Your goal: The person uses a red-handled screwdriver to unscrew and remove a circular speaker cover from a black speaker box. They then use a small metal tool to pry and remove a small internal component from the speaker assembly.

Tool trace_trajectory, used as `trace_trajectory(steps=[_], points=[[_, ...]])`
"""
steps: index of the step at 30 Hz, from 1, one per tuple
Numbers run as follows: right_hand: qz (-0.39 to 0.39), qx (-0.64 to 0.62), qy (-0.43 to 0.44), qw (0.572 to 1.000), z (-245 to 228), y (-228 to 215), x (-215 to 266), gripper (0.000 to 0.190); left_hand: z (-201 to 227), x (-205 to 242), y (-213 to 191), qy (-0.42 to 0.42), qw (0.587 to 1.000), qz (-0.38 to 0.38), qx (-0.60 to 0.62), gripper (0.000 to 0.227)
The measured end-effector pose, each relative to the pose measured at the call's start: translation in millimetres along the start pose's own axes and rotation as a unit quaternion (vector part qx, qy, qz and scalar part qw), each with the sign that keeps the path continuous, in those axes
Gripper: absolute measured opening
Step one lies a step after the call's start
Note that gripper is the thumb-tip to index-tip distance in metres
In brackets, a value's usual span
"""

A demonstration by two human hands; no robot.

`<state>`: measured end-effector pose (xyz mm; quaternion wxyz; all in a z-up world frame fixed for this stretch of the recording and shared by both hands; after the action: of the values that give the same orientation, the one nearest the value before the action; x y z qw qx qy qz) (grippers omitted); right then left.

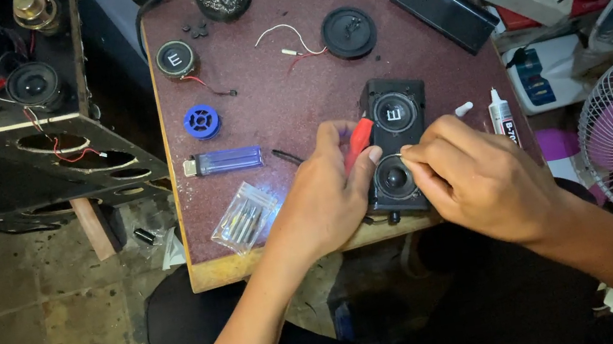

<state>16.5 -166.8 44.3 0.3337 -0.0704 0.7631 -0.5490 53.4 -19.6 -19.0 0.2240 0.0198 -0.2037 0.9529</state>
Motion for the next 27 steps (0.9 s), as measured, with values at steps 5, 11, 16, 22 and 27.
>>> trace_trajectory(steps=[5, 11, 16, 22, 27], points=[[0.006, -0.028, 0.019, 0.999, 6, 1, 0, 0.009, 2, 0, -1, -0.007, 1.000, -0.001, 0.009, 0.043], [-0.003, -0.171, 0.095, 0.981, 20, -6, -4, 0.007, 4, 2, -3, -0.025, 1.000, -0.002, 0.018, 0.044], [-0.027, -0.190, 0.103, 0.976, 17, -10, -5, 0.010, 7, 3, -2, -0.041, 0.999, -0.008, 0.020, 0.044], [-0.029, -0.169, 0.093, 0.981, 15, -5, -5, 0.012, 6, 3, -3, -0.039, 0.999, 0.000, 0.016, 0.045], [-0.030, -0.153, 0.080, 0.985, 13, -4, -6, 0.011, 3, 2, -2, -0.032, 0.999, 0.006, 0.012, 0.045]])
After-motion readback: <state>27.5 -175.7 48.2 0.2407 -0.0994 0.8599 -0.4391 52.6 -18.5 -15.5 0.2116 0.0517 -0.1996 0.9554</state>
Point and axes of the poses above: each hand's wrist, its own x-axis away from the middle knuckle, its own y-axis out of the palm, z = x × y, the point moved 6 cm from there along -x, towards the middle knuckle, and after that the axes turned 12 degrees about y, right-handed, at the moved point
